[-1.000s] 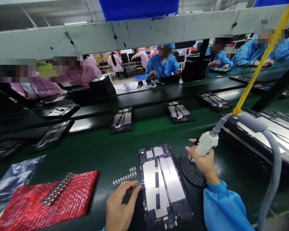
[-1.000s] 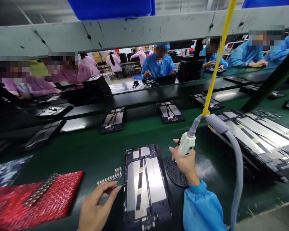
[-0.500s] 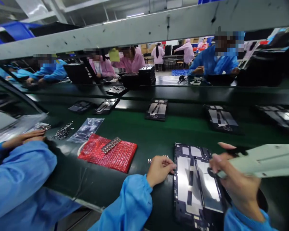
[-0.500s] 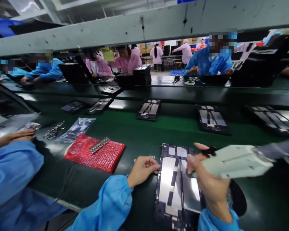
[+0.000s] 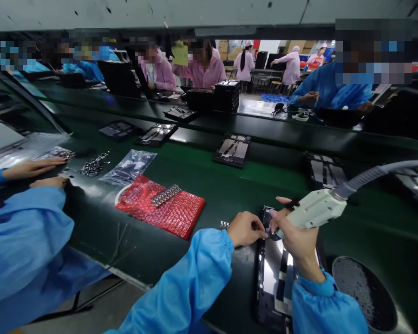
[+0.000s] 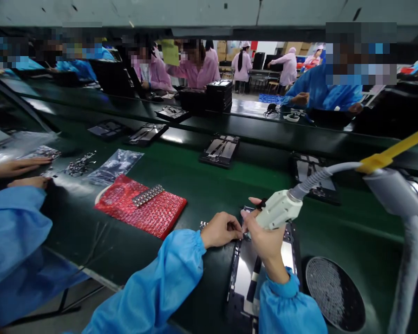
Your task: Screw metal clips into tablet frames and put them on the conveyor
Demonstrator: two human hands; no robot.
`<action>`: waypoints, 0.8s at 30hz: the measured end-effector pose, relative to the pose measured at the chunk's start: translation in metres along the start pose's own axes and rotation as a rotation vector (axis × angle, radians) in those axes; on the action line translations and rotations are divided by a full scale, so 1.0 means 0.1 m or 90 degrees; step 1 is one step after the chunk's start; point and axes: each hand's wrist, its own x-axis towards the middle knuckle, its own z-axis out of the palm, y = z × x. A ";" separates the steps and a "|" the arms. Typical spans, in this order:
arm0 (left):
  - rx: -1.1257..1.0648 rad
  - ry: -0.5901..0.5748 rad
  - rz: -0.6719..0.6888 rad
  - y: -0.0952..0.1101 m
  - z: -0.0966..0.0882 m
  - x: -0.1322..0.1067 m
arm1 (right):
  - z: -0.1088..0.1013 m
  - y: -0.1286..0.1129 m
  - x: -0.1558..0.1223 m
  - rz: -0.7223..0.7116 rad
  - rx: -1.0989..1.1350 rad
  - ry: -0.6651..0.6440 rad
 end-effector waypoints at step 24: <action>-0.316 -0.101 -0.203 -0.05 0.02 0.17 | 0.03 0.00 -0.07 0.010 -0.007 -0.015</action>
